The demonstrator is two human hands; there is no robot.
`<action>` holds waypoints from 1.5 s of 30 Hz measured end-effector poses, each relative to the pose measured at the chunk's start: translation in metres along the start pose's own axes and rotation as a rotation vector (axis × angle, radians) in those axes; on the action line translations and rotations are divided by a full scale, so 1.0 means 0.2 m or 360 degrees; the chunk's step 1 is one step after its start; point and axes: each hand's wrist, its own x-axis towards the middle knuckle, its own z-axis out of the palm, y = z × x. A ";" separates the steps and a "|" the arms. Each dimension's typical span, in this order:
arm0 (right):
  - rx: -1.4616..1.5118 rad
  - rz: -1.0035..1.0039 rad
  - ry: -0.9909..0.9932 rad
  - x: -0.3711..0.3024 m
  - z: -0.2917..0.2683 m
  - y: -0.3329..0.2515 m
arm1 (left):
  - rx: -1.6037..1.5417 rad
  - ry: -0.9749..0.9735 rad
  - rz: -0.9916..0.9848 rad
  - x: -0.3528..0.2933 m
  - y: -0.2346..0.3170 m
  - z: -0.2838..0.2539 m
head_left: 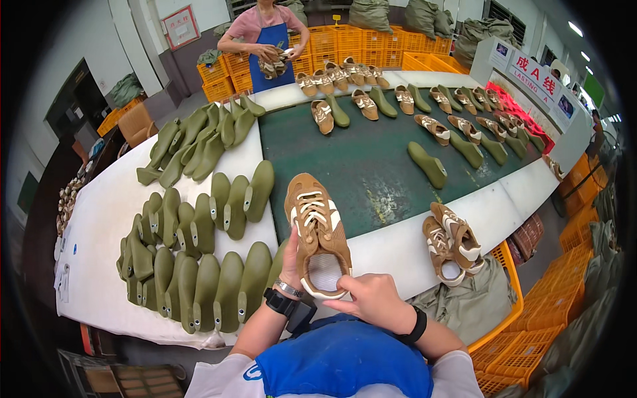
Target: The person inserts green shoe lasts into brown slip-on shoes on a factory table, then removes the lasts and places the shoes into a yellow crate. The person repeats this process for multiple shoes while another worker arranges lasts nearby.
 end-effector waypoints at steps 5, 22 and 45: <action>0.0334 0.0173 0.0085 -0.03 0.01 0.08 | -0.0154 -0.0042 0.0052 0.04 0.01 -0.06; 0.3809 0.1179 0.0058 -0.22 0.05 0.49 | 0.0415 0.0645 0.0292 0.21 0.22 0.04; -0.0009 0.0834 -0.0183 0.29 -0.38 1.27 | 0.2571 -0.0116 -0.0169 -0.06 0.02 -0.34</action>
